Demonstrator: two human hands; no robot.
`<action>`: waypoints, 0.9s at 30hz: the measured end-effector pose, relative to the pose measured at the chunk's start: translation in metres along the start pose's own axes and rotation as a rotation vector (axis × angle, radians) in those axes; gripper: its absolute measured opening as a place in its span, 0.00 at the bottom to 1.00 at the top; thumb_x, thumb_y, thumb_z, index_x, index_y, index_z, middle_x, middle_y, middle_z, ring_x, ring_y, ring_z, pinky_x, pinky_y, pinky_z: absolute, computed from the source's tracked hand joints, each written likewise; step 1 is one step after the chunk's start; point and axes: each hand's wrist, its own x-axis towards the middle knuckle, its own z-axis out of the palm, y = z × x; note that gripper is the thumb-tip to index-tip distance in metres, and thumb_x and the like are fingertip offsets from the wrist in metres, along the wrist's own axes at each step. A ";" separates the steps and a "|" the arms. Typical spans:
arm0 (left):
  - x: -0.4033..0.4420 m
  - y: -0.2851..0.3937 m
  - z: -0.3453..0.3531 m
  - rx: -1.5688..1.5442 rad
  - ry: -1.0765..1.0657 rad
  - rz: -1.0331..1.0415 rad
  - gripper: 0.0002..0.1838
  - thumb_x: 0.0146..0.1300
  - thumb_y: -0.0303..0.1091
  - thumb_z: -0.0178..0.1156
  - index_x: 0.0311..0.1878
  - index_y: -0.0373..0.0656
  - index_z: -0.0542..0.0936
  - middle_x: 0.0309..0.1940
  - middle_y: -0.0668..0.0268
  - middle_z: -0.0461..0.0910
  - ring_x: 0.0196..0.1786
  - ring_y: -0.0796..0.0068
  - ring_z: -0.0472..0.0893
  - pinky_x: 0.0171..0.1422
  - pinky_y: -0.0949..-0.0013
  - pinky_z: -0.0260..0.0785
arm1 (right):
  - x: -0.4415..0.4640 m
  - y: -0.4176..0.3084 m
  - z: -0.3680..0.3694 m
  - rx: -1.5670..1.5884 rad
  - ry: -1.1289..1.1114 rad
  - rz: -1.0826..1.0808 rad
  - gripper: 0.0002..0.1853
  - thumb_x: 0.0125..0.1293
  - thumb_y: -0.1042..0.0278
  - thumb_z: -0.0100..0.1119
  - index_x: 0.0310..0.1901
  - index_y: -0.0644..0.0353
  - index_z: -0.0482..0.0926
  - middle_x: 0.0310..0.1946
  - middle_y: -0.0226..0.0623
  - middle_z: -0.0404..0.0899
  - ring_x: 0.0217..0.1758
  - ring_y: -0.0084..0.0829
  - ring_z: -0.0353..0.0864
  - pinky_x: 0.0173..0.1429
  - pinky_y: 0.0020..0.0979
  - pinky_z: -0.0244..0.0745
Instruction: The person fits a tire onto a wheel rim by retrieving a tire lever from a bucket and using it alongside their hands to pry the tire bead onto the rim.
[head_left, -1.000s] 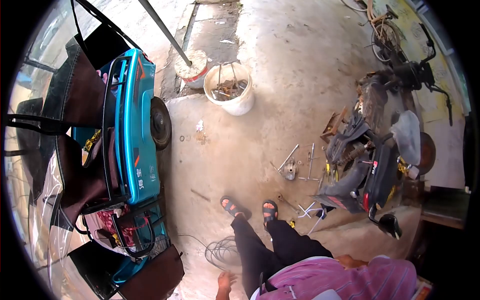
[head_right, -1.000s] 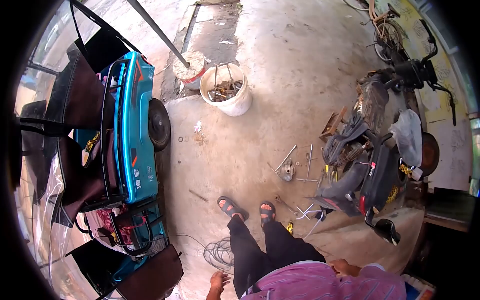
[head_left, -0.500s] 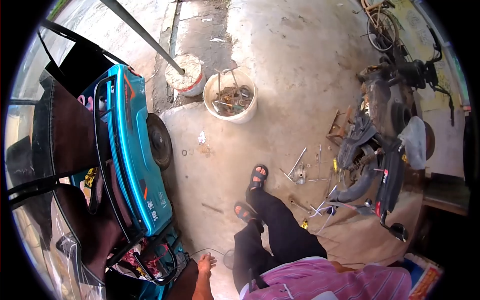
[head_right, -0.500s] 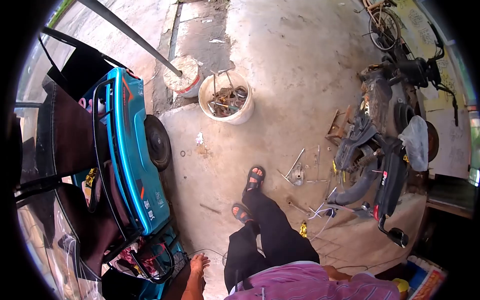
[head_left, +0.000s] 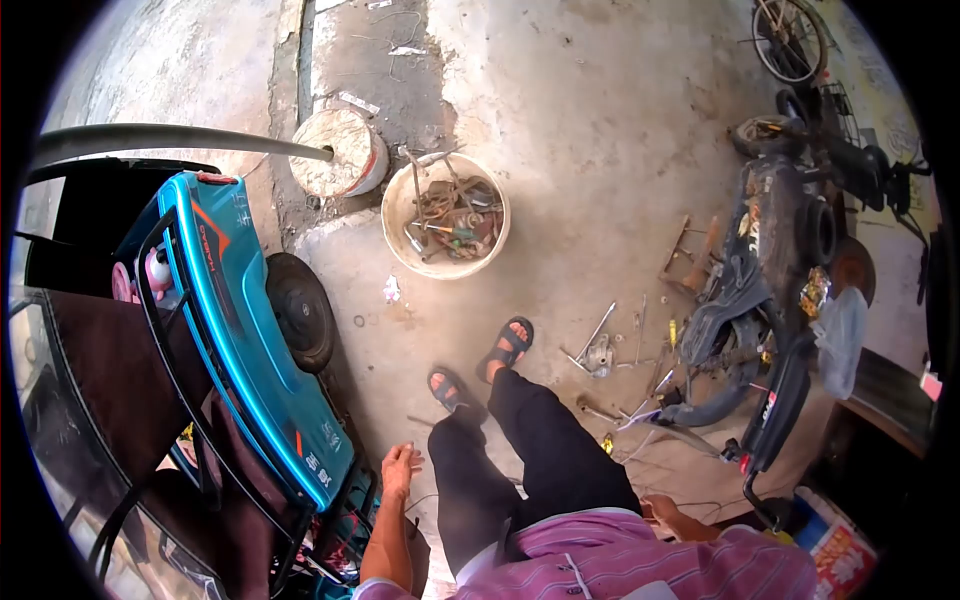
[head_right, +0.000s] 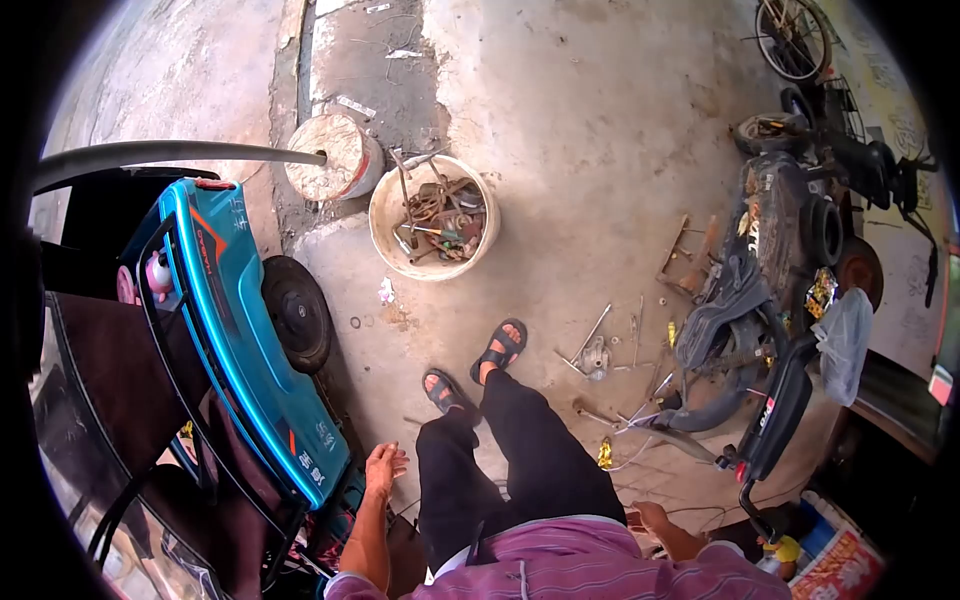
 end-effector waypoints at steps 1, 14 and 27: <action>0.005 0.021 0.006 0.028 -0.013 0.013 0.19 0.75 0.44 0.60 0.58 0.39 0.82 0.43 0.59 0.87 0.42 0.67 0.87 0.46 0.65 0.79 | -0.004 -0.005 0.000 0.025 0.024 0.025 0.18 0.76 0.51 0.53 0.56 0.55 0.78 0.43 0.42 0.87 0.44 0.38 0.87 0.54 0.45 0.79; 0.167 0.231 0.070 0.330 -0.267 0.219 0.19 0.76 0.43 0.58 0.58 0.36 0.82 0.41 0.65 0.85 0.41 0.75 0.83 0.44 0.72 0.73 | -0.040 0.035 0.143 0.238 -0.186 0.225 0.18 0.74 0.50 0.55 0.52 0.55 0.78 0.42 0.39 0.87 0.44 0.36 0.85 0.56 0.43 0.79; 0.235 0.331 0.204 0.438 -0.526 0.358 0.19 0.76 0.41 0.59 0.59 0.36 0.81 0.42 0.64 0.85 0.43 0.75 0.83 0.51 0.68 0.75 | 0.033 -0.192 0.218 0.259 -0.032 -0.286 0.19 0.73 0.50 0.62 0.57 0.54 0.78 0.44 0.37 0.87 0.40 0.30 0.87 0.45 0.35 0.83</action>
